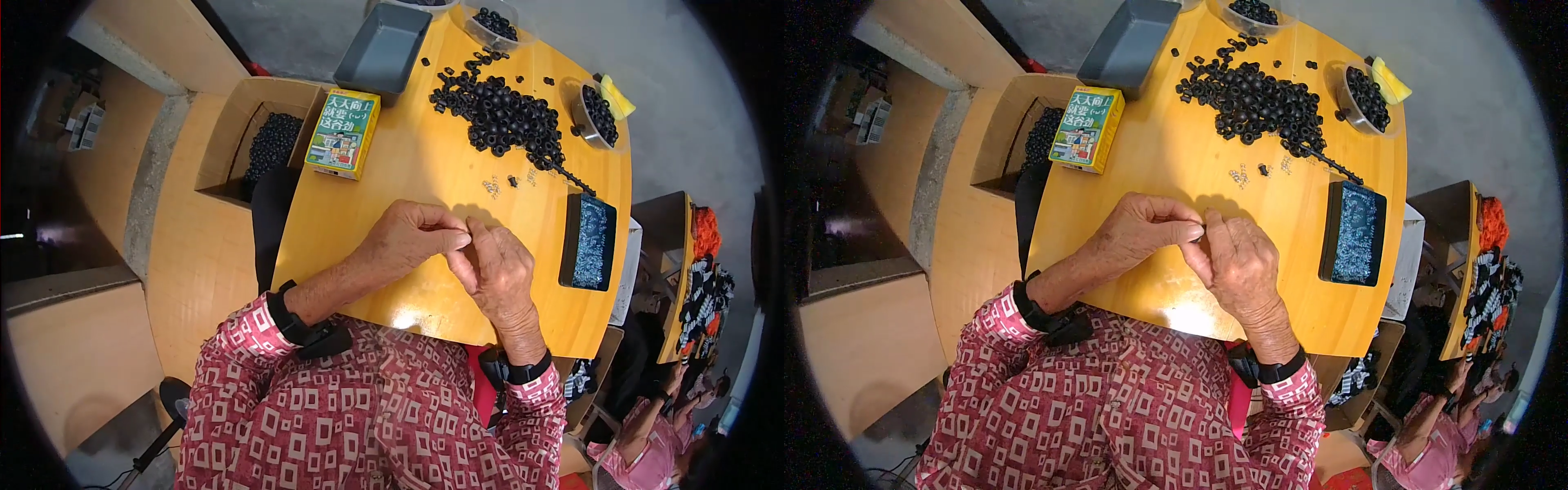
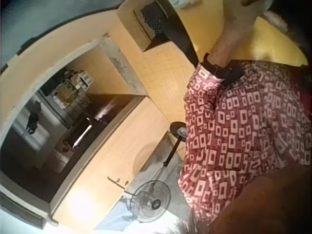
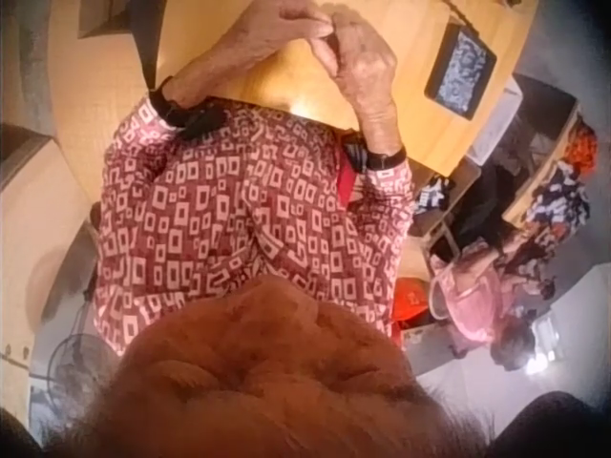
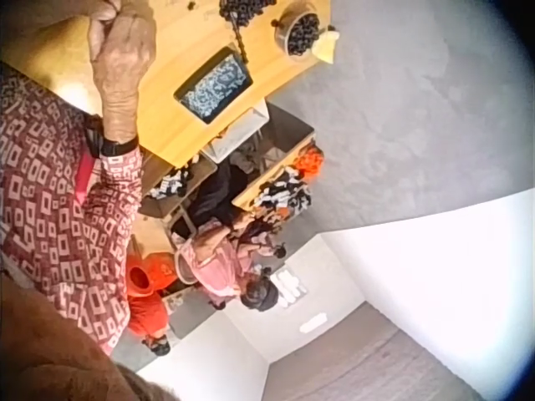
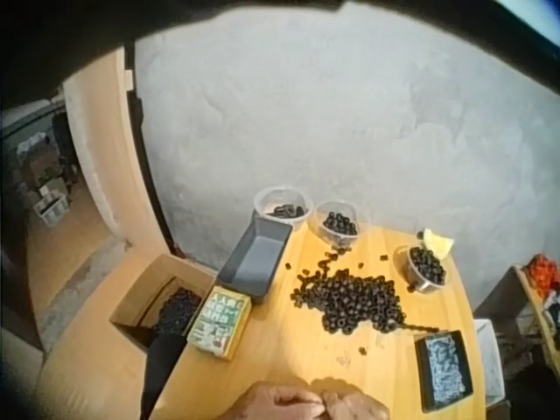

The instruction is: The person assembles small black plastic components by fitting small parts into them by hand at a table.

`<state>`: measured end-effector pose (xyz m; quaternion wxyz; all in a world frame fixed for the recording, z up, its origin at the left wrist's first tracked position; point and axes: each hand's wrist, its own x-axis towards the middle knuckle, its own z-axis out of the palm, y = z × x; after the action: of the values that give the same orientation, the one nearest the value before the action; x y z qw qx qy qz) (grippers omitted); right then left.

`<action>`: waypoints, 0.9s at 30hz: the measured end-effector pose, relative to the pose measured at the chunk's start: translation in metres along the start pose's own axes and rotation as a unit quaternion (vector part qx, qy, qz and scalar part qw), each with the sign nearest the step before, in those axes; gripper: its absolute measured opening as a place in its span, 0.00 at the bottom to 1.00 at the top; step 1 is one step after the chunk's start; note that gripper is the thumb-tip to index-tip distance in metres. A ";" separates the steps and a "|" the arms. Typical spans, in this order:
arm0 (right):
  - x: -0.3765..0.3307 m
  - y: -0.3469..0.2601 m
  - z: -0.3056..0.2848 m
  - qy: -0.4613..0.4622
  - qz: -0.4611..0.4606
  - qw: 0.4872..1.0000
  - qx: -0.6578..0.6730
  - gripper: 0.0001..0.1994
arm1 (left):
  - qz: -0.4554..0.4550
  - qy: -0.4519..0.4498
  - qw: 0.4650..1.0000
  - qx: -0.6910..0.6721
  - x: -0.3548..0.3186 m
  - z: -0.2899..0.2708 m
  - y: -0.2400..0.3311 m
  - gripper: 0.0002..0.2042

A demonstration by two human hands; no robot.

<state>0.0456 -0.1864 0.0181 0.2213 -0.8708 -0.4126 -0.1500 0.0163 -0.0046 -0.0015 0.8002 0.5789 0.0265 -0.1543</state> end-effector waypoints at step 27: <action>0.001 0.009 -0.004 -0.019 -0.045 0.999 0.013 0.12 | 0.004 0.010 1.000 -0.008 -0.007 0.005 -0.007 0.05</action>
<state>0.0528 -0.1932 0.0199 0.2180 -0.8510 -0.4577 -0.1374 0.0065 -0.0102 -0.0049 0.8053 0.5740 0.0334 -0.1447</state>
